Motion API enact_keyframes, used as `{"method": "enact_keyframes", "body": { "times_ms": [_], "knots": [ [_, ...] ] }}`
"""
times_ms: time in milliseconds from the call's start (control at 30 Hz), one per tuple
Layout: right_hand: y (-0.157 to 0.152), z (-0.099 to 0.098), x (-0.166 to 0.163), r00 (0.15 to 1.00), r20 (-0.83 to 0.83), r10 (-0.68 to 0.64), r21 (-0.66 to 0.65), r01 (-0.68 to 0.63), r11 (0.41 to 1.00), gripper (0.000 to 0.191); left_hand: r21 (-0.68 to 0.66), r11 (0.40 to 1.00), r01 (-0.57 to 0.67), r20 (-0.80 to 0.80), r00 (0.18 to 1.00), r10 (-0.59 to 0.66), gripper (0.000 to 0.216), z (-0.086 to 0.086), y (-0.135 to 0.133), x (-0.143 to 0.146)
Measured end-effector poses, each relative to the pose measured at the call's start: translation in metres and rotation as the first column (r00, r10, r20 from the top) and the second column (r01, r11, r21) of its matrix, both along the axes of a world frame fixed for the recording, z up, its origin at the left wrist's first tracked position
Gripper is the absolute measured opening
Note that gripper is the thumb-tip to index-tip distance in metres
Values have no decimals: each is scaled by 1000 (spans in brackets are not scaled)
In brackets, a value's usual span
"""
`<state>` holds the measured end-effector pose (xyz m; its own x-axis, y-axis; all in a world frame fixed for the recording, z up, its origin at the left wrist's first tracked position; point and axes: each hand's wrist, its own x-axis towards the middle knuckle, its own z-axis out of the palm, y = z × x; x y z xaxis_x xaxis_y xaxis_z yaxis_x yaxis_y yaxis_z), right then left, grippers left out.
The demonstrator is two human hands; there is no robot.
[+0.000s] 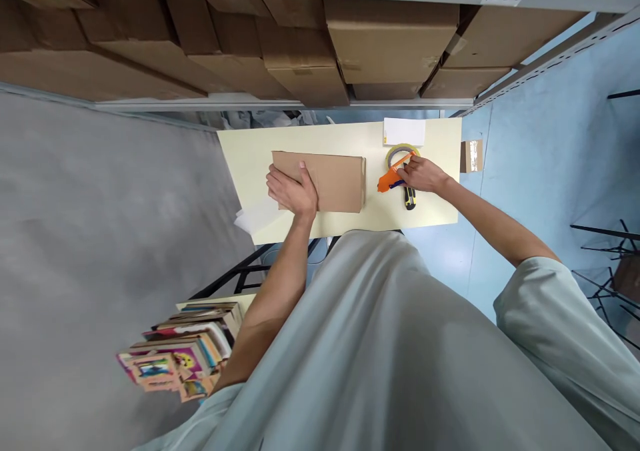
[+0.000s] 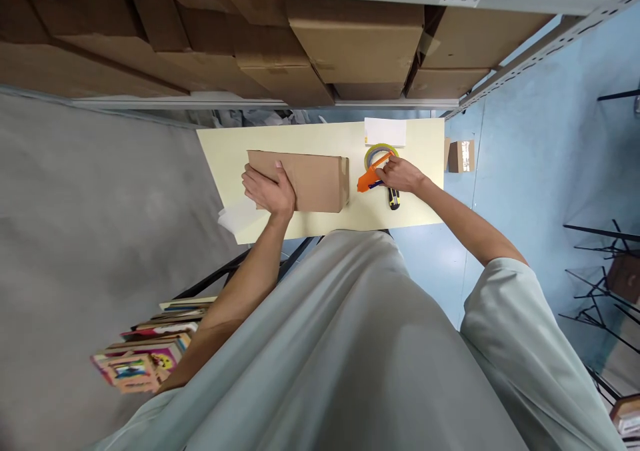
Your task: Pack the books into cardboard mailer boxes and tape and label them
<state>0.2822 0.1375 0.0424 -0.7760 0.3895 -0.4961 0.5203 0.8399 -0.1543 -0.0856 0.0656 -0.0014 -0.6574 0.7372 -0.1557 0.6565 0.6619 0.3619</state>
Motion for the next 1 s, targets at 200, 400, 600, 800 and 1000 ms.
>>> {"method": "enact_keyframes", "body": {
  "times_ms": [200, 400, 600, 800, 1000],
  "knots": [
    [10, 4, 2, 1000, -26, 16, -56, -17, 998, 41, -2, 1000, 31, 2, 1000, -31, 74, 0, -1, 1],
    [18, 5, 9, 999, -37, 39, -52, -41, 998, 41, -6, 999, 46, 9, 999, -46, 74, 0, -2, 2],
    [45, 7, 23, 998, -49, 29, -24, -30, 999, 49, -2, 997, 77, 14, 997, -77, 75, 2, -5, 6],
    [83, 6, 51, 991, -123, -47, 27, 51, 998, 71, 21, 984, 174, 69, 982, -175, 73, 5, -8, 8],
    [75, -7, -10, 998, -48, 33, -11, -34, 999, 56, 30, 950, 310, 161, 937, -311, 77, 9, -9, 12]
  ]
}}
